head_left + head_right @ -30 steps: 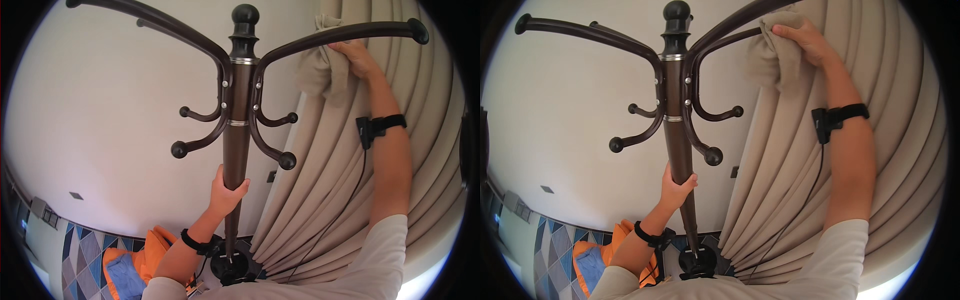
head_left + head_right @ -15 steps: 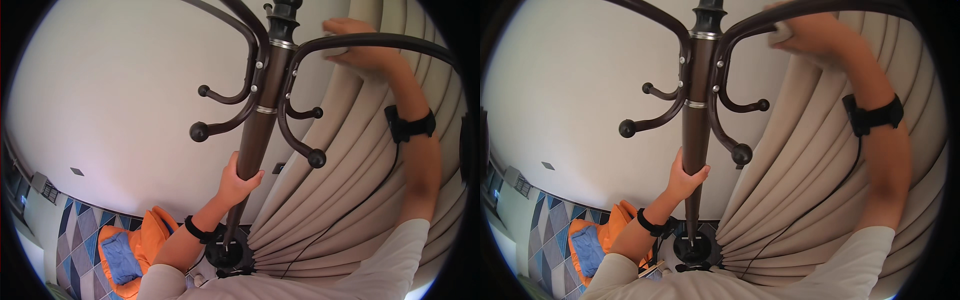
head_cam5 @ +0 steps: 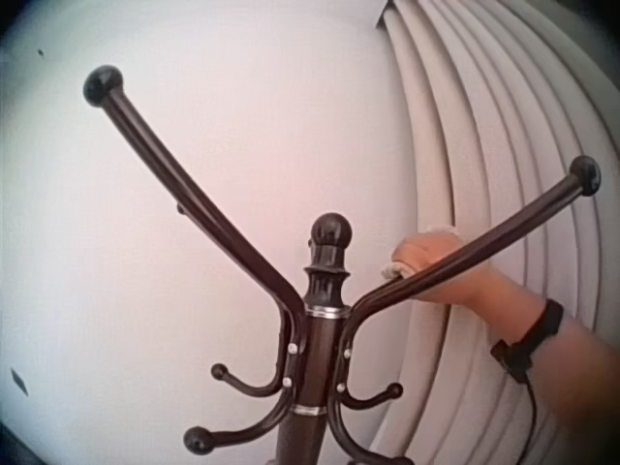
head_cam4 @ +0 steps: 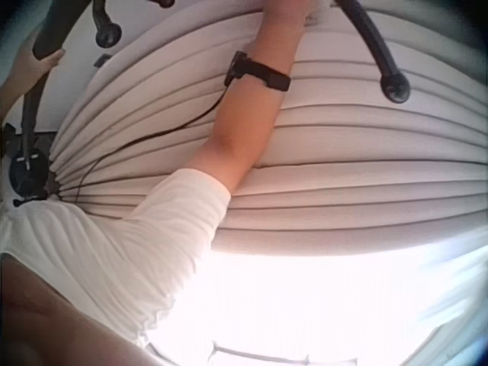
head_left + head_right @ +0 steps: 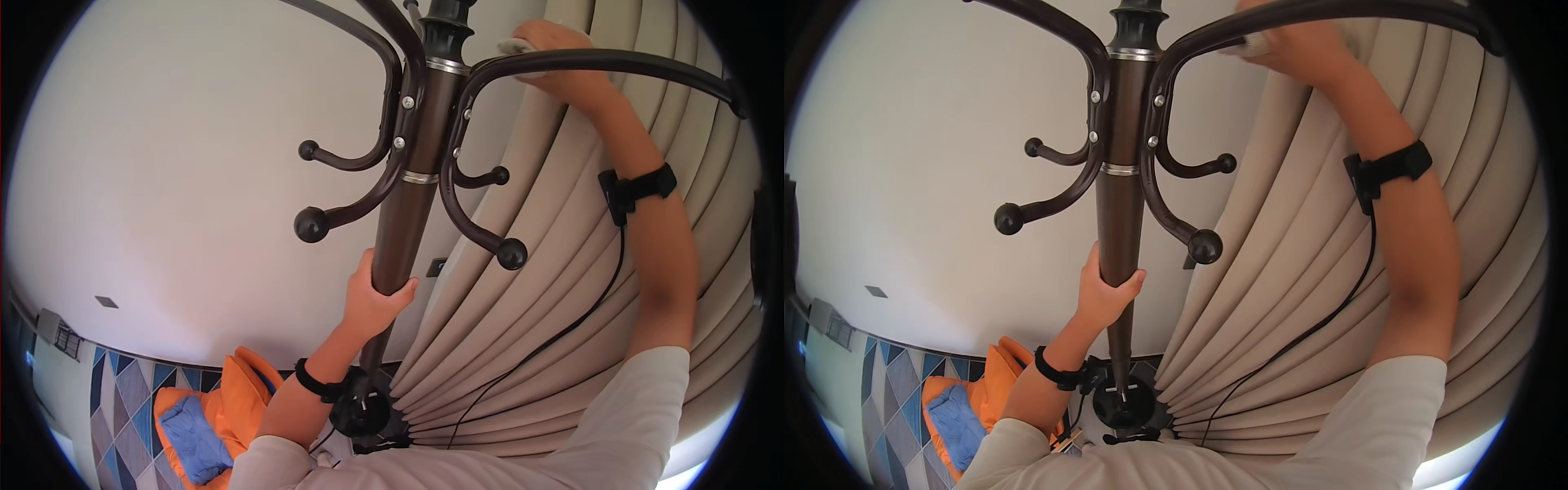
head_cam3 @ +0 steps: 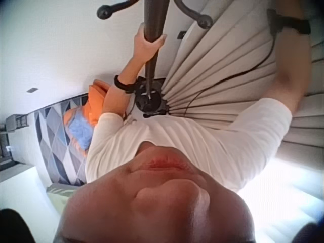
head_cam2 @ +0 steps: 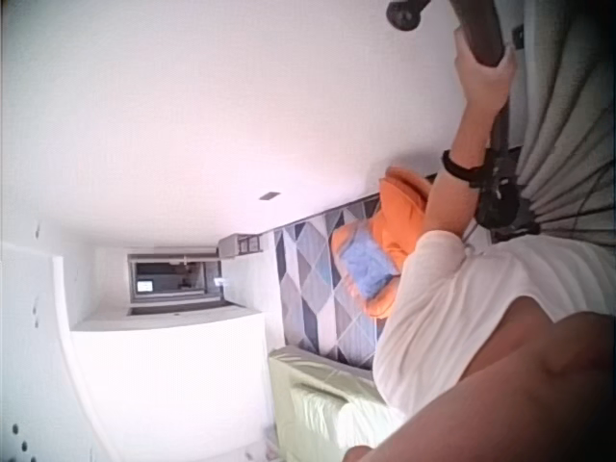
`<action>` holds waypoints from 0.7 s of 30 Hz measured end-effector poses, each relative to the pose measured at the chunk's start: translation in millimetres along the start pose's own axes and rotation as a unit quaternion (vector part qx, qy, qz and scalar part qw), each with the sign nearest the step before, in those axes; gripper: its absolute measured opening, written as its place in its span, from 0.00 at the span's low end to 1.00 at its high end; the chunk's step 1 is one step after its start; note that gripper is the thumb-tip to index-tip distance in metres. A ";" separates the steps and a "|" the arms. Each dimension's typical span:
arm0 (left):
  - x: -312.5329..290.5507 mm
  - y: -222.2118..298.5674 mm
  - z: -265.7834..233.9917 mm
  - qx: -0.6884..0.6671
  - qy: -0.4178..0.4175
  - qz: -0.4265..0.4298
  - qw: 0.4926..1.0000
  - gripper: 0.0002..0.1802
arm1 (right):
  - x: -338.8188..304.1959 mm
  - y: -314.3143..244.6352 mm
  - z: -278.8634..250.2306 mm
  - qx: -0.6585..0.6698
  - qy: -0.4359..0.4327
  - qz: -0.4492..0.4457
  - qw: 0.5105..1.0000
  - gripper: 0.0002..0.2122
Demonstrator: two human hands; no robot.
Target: The person wipes various furniture surfaces with a cloth, including a headboard, a coat rack, a windowsill, and the inside of a wardrobe.
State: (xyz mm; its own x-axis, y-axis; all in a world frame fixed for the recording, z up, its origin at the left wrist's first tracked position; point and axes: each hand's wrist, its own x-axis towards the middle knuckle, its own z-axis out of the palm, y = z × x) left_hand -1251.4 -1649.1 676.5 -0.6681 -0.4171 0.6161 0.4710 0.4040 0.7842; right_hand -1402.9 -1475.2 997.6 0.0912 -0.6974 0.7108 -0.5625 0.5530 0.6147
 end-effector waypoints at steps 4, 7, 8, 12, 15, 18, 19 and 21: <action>-0.7 2.2 6.4 0.002 -0.006 -0.006 1.000 0.20 | -18.6 32.7 0.7 0.030 0.020 0.047 0.998 0.13; -1.8 -3.1 5.6 -0.010 -0.007 0.003 1.000 0.19 | -25.1 36.9 -2.5 0.053 -0.022 0.051 0.997 0.14; 0.0 -2.6 6.8 -0.007 -0.009 0.004 1.000 0.19 | -23.6 41.1 -5.3 0.053 -0.020 0.054 0.997 0.14; -1.8 -3.1 5.5 -0.012 -0.002 -0.005 1.000 0.20 | -7.7 54.0 -20.9 0.177 -0.186 0.113 0.960 0.21; -5.0 -1.4 4.7 -0.014 -0.008 -0.015 1.000 0.20 | -3.4 40.6 -43.8 0.276 -0.240 0.242 0.899 0.27; -4.1 1.1 6.0 -0.004 -0.007 0.004 1.000 0.20 | -19.0 67.4 -38.8 0.337 -0.233 0.172 0.896 0.19; -2.9 1.9 8.2 -0.010 -0.008 0.009 1.000 0.19 | -31.5 71.9 -36.1 0.407 -0.185 0.126 0.886 0.16; -1.7 -4.5 5.2 -0.011 -0.011 -0.005 1.000 0.19 | -48.6 76.0 9.7 0.534 -0.053 0.195 0.821 0.15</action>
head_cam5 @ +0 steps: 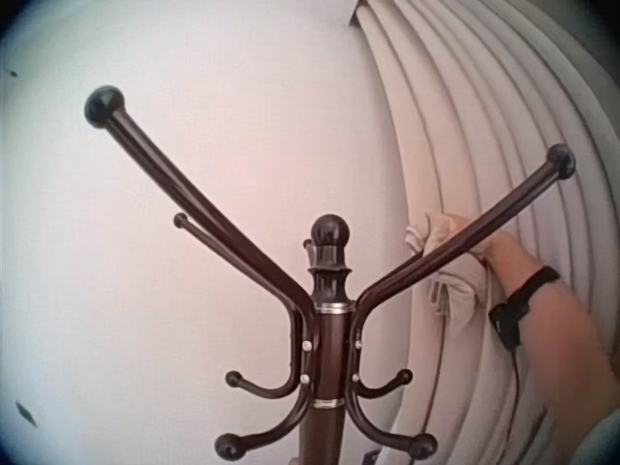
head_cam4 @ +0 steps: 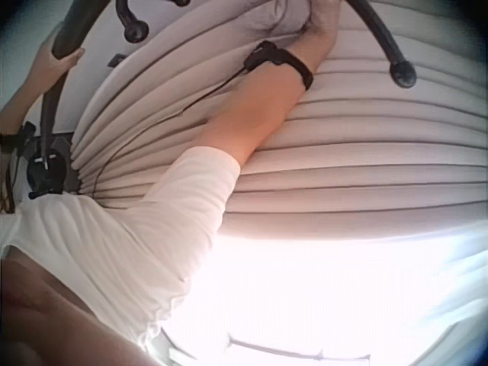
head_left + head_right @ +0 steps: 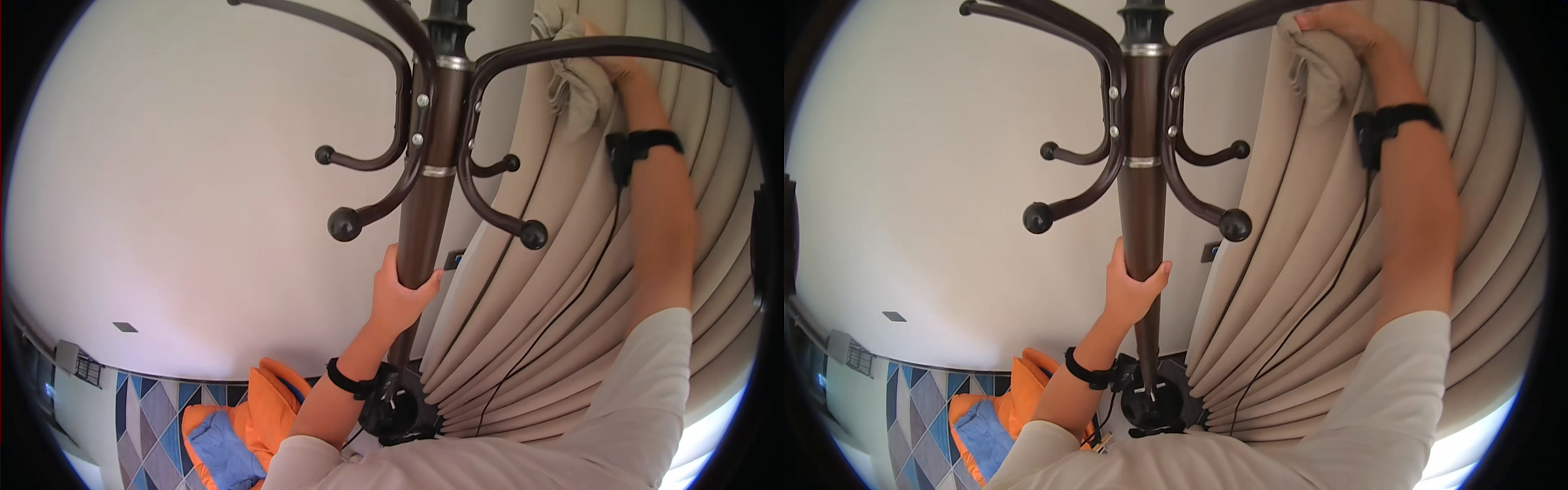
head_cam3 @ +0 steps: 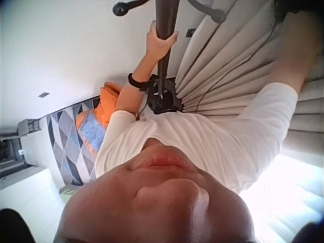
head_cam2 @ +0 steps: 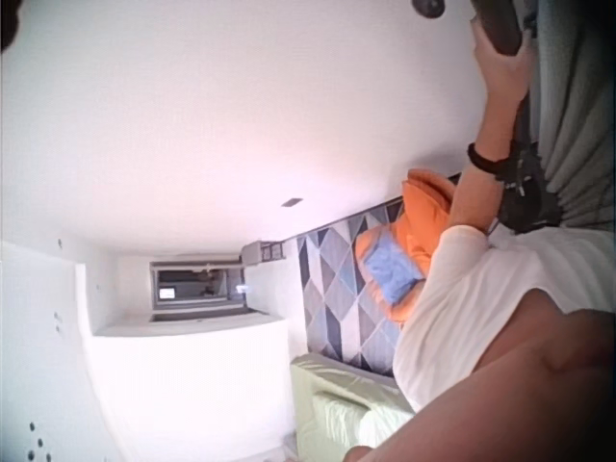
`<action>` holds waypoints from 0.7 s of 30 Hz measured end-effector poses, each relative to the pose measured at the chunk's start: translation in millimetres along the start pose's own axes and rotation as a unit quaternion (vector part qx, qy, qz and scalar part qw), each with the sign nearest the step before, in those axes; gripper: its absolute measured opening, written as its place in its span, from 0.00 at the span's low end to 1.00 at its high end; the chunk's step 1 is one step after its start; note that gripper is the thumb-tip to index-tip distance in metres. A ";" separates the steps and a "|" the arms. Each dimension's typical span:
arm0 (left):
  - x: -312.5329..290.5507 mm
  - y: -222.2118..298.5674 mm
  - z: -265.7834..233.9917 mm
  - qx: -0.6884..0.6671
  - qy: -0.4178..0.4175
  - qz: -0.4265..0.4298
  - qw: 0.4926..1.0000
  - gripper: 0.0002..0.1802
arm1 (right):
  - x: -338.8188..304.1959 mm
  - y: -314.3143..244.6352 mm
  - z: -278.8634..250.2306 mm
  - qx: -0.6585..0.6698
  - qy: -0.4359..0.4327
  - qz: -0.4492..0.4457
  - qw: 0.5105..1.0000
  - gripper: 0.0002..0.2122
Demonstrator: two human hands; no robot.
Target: The person wipes various furniture surfaces with a cloth, including a headboard, a coat rack, a windowsill, and the inside of a wardrobe.
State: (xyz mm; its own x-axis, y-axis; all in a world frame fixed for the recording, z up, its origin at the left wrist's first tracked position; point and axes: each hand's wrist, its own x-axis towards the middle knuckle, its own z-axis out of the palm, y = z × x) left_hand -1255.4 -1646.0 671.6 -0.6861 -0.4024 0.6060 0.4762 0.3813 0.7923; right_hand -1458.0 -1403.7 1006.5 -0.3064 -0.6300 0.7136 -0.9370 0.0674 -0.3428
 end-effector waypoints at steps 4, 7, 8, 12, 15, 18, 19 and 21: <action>3.6 1.8 3.6 -0.012 0.006 0.019 1.000 0.18 | 1.6 44.1 9.8 0.247 0.091 0.089 0.960 0.18; 3.7 4.0 5.0 -0.019 0.003 0.025 0.999 0.18 | -20.7 49.2 45.3 0.418 0.160 0.182 0.876 0.25; 4.0 3.5 2.4 -0.022 0.001 0.021 1.000 0.18 | -34.9 21.6 65.3 0.387 0.167 0.190 0.887 0.25; -0.4 -5.7 4.3 -0.030 0.009 0.032 0.999 0.18 | -89.4 -65.7 110.5 0.418 0.270 0.157 0.853 0.23; -2.9 3.7 -2.7 -0.020 0.013 0.010 1.000 0.16 | -120.4 -103.4 85.7 0.393 0.385 0.106 0.829 0.21; -3.6 4.8 -3.9 -0.036 -0.019 -0.034 0.999 0.23 | -154.9 -141.4 30.7 0.150 0.484 -0.130 0.852 0.19; -4.1 5.2 -2.4 -0.044 -0.023 -0.035 0.998 0.23 | -164.5 -160.6 16.5 0.045 0.423 -0.149 0.893 0.20; -5.1 6.1 -1.6 -0.034 -0.011 -0.008 0.999 0.24 | -167.5 -198.9 16.2 -0.130 0.398 -0.158 0.894 0.21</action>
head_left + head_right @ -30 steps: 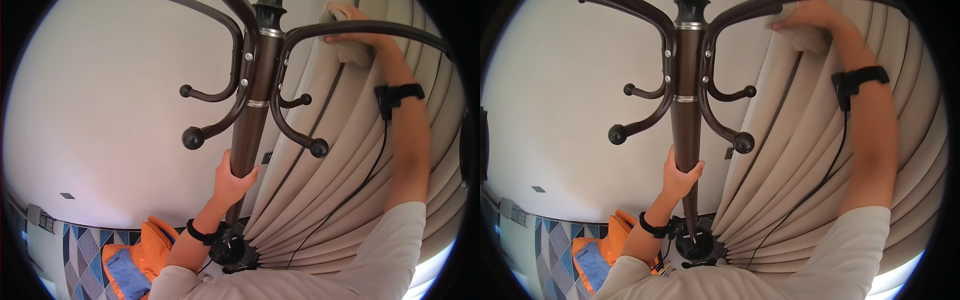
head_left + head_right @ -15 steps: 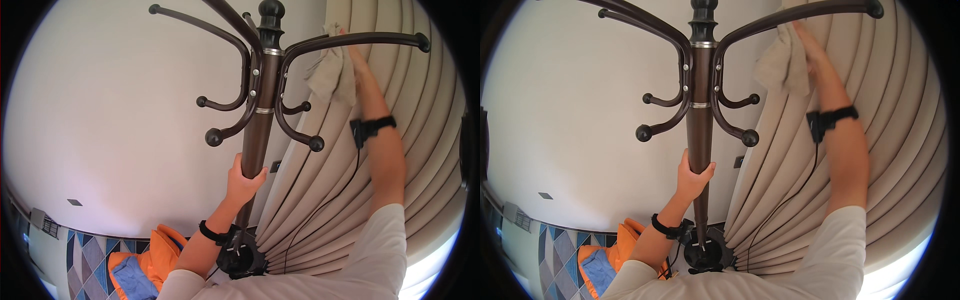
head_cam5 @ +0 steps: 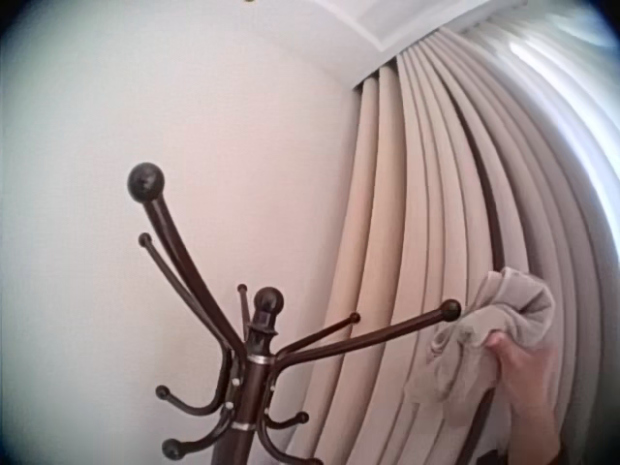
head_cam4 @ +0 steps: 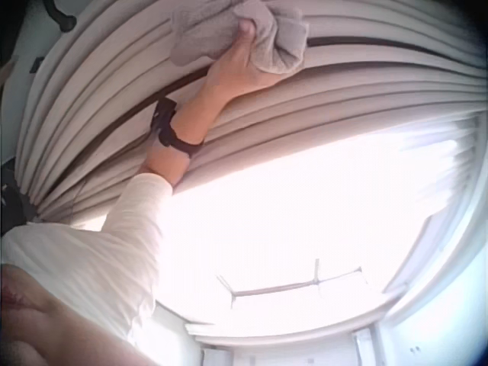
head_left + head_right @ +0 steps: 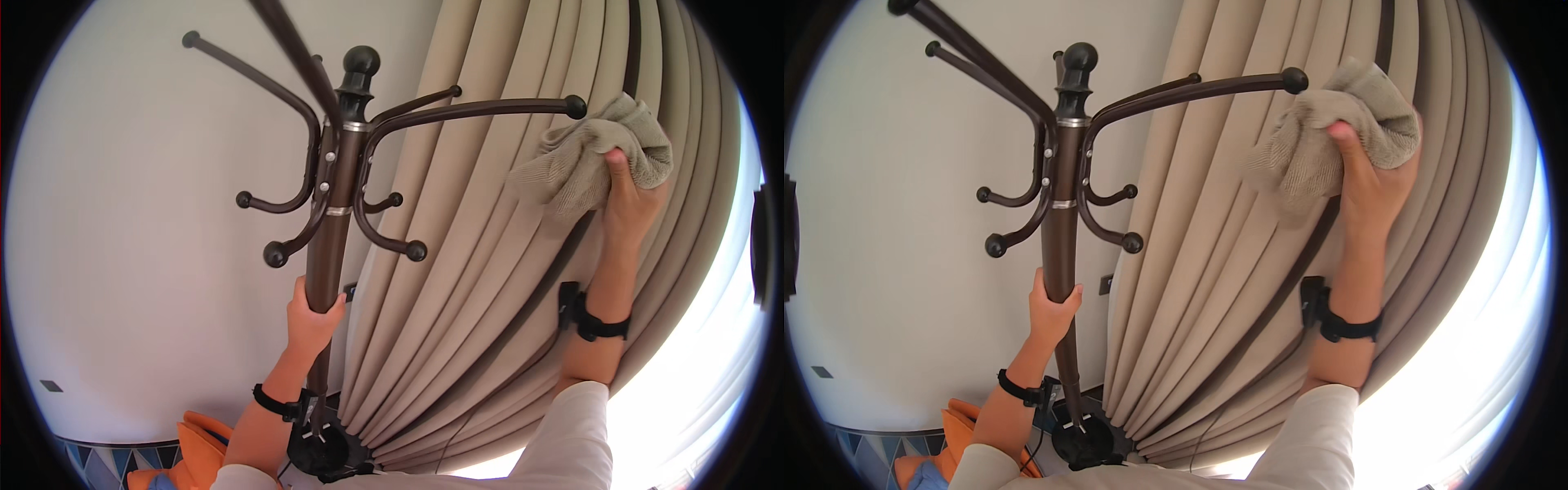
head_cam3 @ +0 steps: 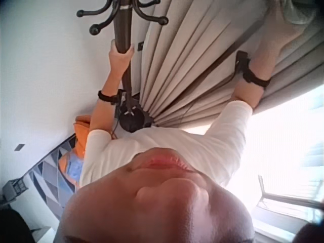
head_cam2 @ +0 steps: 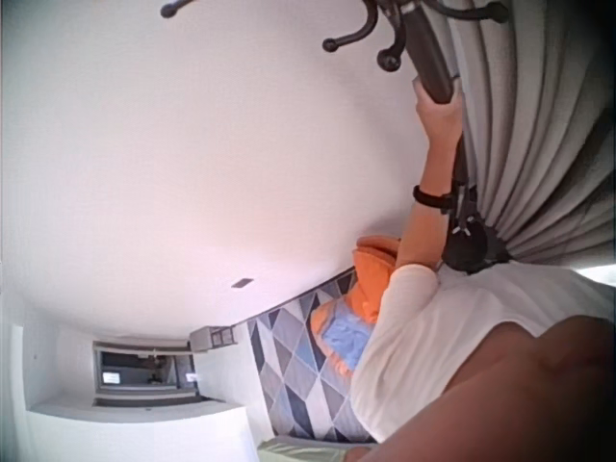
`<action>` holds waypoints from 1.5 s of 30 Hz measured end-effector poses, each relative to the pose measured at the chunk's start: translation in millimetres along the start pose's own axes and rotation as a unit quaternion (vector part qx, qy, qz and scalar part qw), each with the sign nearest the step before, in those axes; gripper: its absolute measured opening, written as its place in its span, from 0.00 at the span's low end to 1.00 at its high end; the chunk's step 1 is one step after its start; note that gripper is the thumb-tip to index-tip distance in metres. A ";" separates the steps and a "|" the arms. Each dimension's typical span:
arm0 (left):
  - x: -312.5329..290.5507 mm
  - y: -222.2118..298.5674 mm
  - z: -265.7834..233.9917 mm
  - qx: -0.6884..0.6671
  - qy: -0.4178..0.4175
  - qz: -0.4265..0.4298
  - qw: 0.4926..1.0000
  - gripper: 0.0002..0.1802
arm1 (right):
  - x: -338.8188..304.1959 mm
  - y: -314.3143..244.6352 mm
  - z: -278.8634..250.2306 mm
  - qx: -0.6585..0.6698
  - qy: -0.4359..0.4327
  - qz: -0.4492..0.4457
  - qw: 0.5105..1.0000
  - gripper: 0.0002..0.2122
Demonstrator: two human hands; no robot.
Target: The person wipes various furniture surfaces with a cloth, including a headboard, a coat rack, a windowsill, and the inside of a wardrobe.
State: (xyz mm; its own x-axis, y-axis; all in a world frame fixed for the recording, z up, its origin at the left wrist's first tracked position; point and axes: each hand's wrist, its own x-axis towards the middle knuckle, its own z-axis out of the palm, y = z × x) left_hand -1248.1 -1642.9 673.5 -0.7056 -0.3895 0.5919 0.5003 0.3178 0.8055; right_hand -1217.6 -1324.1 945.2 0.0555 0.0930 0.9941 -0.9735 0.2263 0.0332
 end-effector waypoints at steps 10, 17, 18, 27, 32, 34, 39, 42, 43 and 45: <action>-0.4 10.0 3.5 -0.023 -0.014 0.019 0.999 0.25 | 42.3 -90.3 57.2 -0.519 -0.351 -0.088 0.774 0.23; -1.5 9.2 0.7 -0.029 -0.005 0.036 0.999 0.25 | 86.7 -107.5 35.0 -0.556 -0.316 0.029 0.768 0.34; -1.2 4.4 4.2 -0.026 -0.003 0.033 0.999 0.25 | 88.0 -102.1 26.9 -0.575 -0.283 -0.007 0.768 0.33; -2.3 8.9 -2.4 -0.024 -0.012 0.016 1.000 0.25 | 101.7 -61.1 27.9 -0.427 -0.449 0.079 0.781 0.35; -3.7 -7.9 4.8 -0.021 -0.009 0.035 0.999 0.24 | 82.6 -75.0 67.7 -0.537 -0.511 0.071 0.668 0.32; -4.6 -2.0 2.0 -0.025 -0.013 0.026 0.999 0.25 | 81.9 -82.1 78.0 -0.574 -0.532 0.014 0.622 0.29; -6.8 0.4 -1.5 0.007 0.008 0.048 0.999 0.25 | 78.5 -69.0 100.7 -0.578 -0.563 -0.066 0.587 0.27; -8.8 3.5 2.9 -0.024 -0.032 0.019 0.999 0.26 | 54.2 -52.9 127.4 -0.557 -0.573 -0.128 0.588 0.25; -9.1 4.1 7.2 -0.023 -0.035 0.016 0.999 0.26 | 44.2 -51.5 141.4 -0.555 -0.577 -0.130 0.585 0.22; -8.2 0.1 12.4 -0.015 -0.003 0.067 0.998 0.26 | 26.0 -27.9 166.2 -0.523 -0.567 -0.157 0.617 0.20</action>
State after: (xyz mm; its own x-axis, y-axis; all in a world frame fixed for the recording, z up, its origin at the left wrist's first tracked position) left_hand -1248.5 -1629.0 668.3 -0.6346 -0.3396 0.6942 0.6054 0.3400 0.7197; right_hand -1225.8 -1489.2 987.2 -0.5637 -0.7182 0.4079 -0.2460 0.6174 0.7472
